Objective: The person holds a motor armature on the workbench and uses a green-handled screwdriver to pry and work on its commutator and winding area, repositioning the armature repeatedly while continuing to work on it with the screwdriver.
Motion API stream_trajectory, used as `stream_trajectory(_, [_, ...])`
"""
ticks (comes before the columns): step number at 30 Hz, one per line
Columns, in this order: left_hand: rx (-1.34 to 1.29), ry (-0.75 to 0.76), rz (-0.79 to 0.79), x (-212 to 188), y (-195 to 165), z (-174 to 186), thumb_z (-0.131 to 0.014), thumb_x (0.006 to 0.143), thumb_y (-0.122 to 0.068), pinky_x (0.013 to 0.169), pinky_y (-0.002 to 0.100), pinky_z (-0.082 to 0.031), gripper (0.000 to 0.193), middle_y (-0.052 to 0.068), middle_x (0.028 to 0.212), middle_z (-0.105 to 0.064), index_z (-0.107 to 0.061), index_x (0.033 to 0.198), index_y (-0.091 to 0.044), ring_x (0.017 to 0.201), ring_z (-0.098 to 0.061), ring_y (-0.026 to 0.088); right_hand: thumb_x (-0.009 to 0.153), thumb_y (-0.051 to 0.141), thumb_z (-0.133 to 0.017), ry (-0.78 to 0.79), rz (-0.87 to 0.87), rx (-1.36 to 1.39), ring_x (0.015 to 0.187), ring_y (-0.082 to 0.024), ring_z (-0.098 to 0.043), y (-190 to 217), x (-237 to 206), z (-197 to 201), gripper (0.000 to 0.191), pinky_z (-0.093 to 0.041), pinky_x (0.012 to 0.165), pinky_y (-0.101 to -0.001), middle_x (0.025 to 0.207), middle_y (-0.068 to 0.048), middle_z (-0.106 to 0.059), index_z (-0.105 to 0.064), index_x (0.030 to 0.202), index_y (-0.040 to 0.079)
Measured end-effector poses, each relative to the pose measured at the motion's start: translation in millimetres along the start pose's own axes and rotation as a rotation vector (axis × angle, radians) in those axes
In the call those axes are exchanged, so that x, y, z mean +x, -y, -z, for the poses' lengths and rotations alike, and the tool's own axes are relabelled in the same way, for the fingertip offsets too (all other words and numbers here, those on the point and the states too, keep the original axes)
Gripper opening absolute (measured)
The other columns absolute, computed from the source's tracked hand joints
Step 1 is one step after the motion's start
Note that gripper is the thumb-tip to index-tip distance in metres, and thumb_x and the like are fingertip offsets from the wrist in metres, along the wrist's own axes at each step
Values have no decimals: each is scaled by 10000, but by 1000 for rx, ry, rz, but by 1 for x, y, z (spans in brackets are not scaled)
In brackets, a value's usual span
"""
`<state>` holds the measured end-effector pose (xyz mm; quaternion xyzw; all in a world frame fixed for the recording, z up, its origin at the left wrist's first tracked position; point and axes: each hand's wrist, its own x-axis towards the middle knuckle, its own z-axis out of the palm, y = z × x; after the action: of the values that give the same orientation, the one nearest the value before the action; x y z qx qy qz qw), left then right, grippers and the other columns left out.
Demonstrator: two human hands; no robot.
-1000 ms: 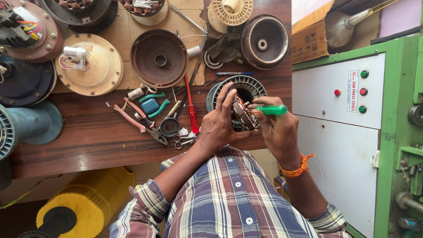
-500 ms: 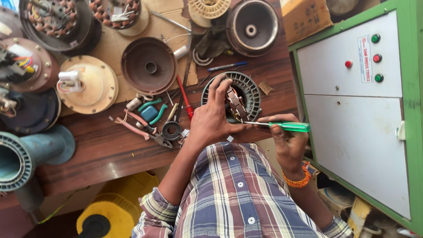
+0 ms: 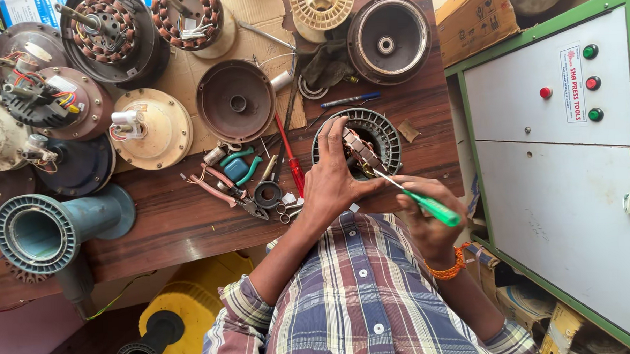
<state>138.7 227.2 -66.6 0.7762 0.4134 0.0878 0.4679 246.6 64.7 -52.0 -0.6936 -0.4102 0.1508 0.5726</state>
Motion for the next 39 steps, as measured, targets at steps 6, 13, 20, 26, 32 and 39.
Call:
stream_trajectory(6, [-9,-40,2,-1,-2,-2,-938,586,-462,797,550,-613,1223,101,1595,-358,-232,1545,-183,1051,-703,444,945,17,-772,20,145,-115,1070,-276,-756,9,1,-11,223,-630,905,-343,1148,-186,-739,-644,1128,8])
stream_trajectory(13, [1,-51,8,0,-4,-4,-915,624,-427,792,540,-624,1153,112,1590,-358,-242,1533,-205,1054,-708,444,942,-1,-769,-12,174,-126,1073,-271,-756,8,6,-22,225,-639,906,-342,1148,-185,-738,-656,1136,5])
stream_trajectory(20, [-10,-58,10,0,-1,-5,-922,620,-396,782,546,-615,1146,109,1583,-365,-242,1522,-202,1046,-699,445,933,5,-764,23,198,-168,1090,-289,-747,14,5,-27,219,-632,924,-360,1160,-184,-727,-648,1119,-1])
stream_trajectory(26, [-42,-108,-13,-3,-1,-9,-934,630,-349,816,551,-607,1116,108,1562,-398,-270,1513,-194,1116,-686,441,928,3,-764,91,250,-207,1106,-310,-743,12,6,-18,227,-631,934,-375,1176,-199,-720,-629,1110,-1])
stream_trajectory(32, [-55,-92,15,-3,-1,-6,-937,611,-378,828,553,-607,1137,120,1575,-381,-261,1507,-199,1097,-683,443,923,-9,-769,83,240,-181,1157,-319,-729,10,-1,-21,244,-627,980,-394,1205,-199,-712,-636,1128,-1])
stream_trajectory(39, [-134,-155,-163,-5,16,-11,-981,590,-426,990,510,-587,1216,136,1571,-405,-263,1540,-181,1295,-617,402,953,73,-733,16,228,-163,1060,-249,-753,9,-4,-5,171,-623,908,-336,1147,-168,-743,-648,1093,23])
